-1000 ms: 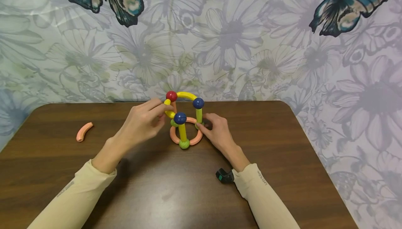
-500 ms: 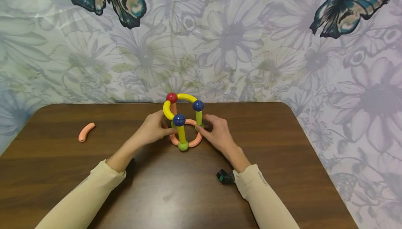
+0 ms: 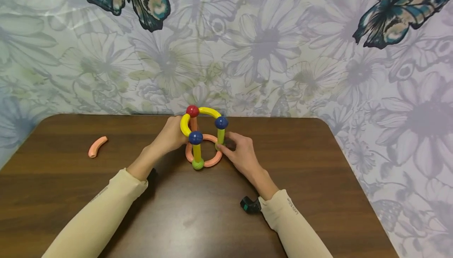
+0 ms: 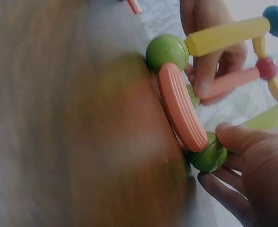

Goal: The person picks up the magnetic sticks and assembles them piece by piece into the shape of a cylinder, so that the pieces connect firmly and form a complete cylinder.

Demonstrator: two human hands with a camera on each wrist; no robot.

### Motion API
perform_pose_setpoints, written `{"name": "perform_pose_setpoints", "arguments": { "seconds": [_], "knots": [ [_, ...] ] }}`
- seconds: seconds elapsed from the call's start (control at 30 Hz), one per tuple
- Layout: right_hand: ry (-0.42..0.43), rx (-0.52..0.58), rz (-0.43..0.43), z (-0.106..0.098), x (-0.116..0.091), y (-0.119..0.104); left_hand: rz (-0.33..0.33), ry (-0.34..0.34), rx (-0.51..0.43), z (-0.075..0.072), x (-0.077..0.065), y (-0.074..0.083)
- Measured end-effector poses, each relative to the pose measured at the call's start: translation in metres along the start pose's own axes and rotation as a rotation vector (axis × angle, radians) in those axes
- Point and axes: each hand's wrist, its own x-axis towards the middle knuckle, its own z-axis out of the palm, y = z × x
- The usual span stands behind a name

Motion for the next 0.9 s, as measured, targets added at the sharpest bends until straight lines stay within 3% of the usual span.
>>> {"name": "perform_pose_setpoints", "arguments": {
  "seconds": [0.17, 0.27, 0.37, 0.5, 0.57, 0.77, 0.9],
  "knots": [
    [-0.006, -0.004, -0.018, 0.007, -0.001, -0.006, 0.043, -0.036, -0.024, -0.003, 0.009, -0.013],
    [-0.038, -0.01, -0.068, 0.008, -0.001, -0.01, 0.071, -0.105, -0.125, -0.005, 0.016, -0.02],
    [-0.103, -0.041, -0.144, 0.006, -0.001, -0.013, 0.091, -0.199, -0.283, -0.008, 0.021, -0.027],
    [-0.175, -0.053, -0.192, 0.002, 0.0, -0.017, 0.072, -0.277, -0.392, -0.013, 0.026, -0.031],
    [-0.16, -0.037, -0.17, 0.0, 0.003, -0.018, 0.072, -0.289, -0.391, -0.014, 0.028, -0.031],
    [0.007, 0.064, -0.005, 0.008, 0.028, -0.019, 0.133, -0.329, -0.447, -0.014, 0.031, -0.029],
    [0.032, 0.106, 0.046, 0.019, 0.045, -0.022, 0.147, -0.317, -0.428, -0.01, 0.032, -0.027]
  ]
}}
